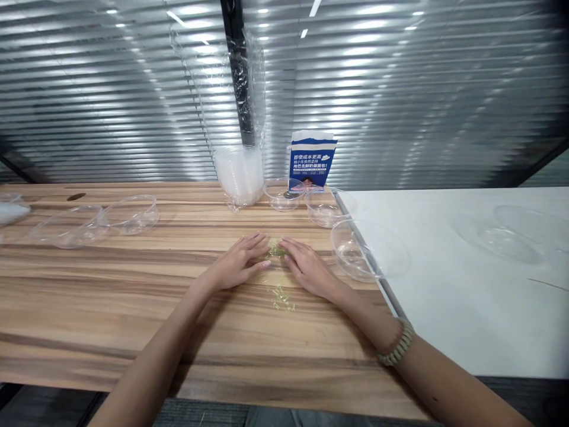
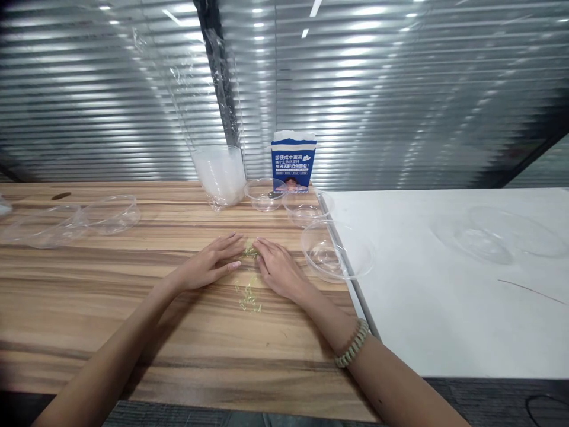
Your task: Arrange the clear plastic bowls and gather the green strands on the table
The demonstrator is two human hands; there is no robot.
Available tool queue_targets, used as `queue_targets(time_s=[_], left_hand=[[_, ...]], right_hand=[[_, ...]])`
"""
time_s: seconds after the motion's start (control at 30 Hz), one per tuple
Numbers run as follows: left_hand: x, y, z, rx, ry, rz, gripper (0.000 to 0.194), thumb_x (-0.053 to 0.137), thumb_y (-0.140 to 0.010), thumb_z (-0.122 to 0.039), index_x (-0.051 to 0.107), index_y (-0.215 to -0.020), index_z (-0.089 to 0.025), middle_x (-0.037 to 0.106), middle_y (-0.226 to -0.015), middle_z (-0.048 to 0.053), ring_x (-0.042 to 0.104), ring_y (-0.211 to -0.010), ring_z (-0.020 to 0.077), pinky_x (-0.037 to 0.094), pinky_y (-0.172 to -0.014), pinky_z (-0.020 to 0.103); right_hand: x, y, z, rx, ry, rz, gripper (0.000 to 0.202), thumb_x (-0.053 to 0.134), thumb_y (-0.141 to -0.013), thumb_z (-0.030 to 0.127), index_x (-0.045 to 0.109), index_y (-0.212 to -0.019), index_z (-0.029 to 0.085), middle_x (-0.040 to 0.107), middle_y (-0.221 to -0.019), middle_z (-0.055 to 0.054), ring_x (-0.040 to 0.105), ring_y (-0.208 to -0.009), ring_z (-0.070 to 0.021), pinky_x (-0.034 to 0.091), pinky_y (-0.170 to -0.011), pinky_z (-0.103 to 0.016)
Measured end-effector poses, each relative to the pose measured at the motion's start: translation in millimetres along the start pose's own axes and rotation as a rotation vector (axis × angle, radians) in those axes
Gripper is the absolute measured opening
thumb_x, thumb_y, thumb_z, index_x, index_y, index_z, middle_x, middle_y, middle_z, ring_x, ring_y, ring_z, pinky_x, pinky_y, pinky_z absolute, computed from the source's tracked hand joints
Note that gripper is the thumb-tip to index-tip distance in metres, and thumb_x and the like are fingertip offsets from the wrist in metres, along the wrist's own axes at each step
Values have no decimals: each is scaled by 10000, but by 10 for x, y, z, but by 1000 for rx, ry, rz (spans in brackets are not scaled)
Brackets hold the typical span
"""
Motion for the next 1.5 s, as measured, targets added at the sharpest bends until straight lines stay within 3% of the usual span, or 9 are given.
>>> queue_targets(time_s=[0.17,0.4,0.57,0.8,0.93,1.03,1.17,1.37,1.5], left_hand=[[-24,11,14,7,25,18,431,432,-900,-459,543,-1260,-250,358,-1453,55,250,-1379,230,202,-1134,442],[-94,32,72,-8,36,-64,444,474,-873,-477,581,-1217,-217,416,-1419,91,314,-1351,226,273,-1106,416],[-36,26,86,8,-15,0,445,475,-872,-481,574,-1231,-238,406,-1424,75,313,-1351,237,233,-1123,430],[-115,70,250,-5,-69,-36,458,451,-869,-516,618,-1180,-225,428,-1407,73,320,-1347,244,256,-1116,420],[-221,110,338,-35,35,-44,448,420,-879,-518,677,-1086,-215,497,-1355,50,365,-1323,231,282,-1107,395],[-291,143,401,-102,161,-59,502,360,-894,-529,744,-855,-208,562,-1292,34,385,-1310,227,282,-1103,377],[-327,193,475,-214,328,-59,608,335,-889,-556,700,-581,-179,623,-1211,51,419,-1283,253,286,-1087,357],[-366,232,543,-288,447,-123,630,294,-883,-591,736,-761,-158,597,-1247,76,464,-1237,266,278,-1079,387],[-324,224,559,-278,458,-93,654,289,-876,-607,732,-703,-158,608,-1231,80,480,-1219,261,273,-1081,373]], right_hand=[[0,0,13,-3,29,14,388,351,-915,214,500,-1268,150,515,-1327,-139,465,-1243,-223,371,-1049,-451],[-19,5,37,-1,24,1,382,353,-912,206,508,-1258,156,526,-1317,-137,476,-1232,-228,377,-1040,-462],[-6,-2,30,-2,47,21,387,338,-918,216,504,-1256,125,521,-1318,-148,471,-1238,-220,373,-1050,-431],[-5,0,3,13,12,10,385,359,-903,189,504,-1255,130,520,-1320,-146,468,-1240,-219,371,-1051,-438],[-2,7,-4,-2,10,-10,383,357,-902,184,506,-1252,142,526,-1316,-139,476,-1233,-219,382,-1043,-443],[3,15,-12,-11,27,-15,376,354,-905,192,510,-1244,143,535,-1306,-138,487,-1224,-224,391,-1037,-444],[11,29,-24,-14,35,-6,376,345,-905,186,509,-1238,128,537,-1300,-146,490,-1221,-227,394,-1035,-441],[-4,35,-31,-21,25,-19,368,347,-904,190,510,-1231,142,542,-1295,-144,495,-1215,-229,400,-1025,-453],[1,24,-30,-18,19,-3,370,349,-907,198,505,-1236,131,542,-1295,-148,500,-1210,-230,402,-1025,-449]])
Point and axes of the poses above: each hand's wrist, its own y-axis away from the middle knuckle, its own x-axis out of the palm, z = x × y, the point moved 6 cm from there along -y, towards the middle knuckle
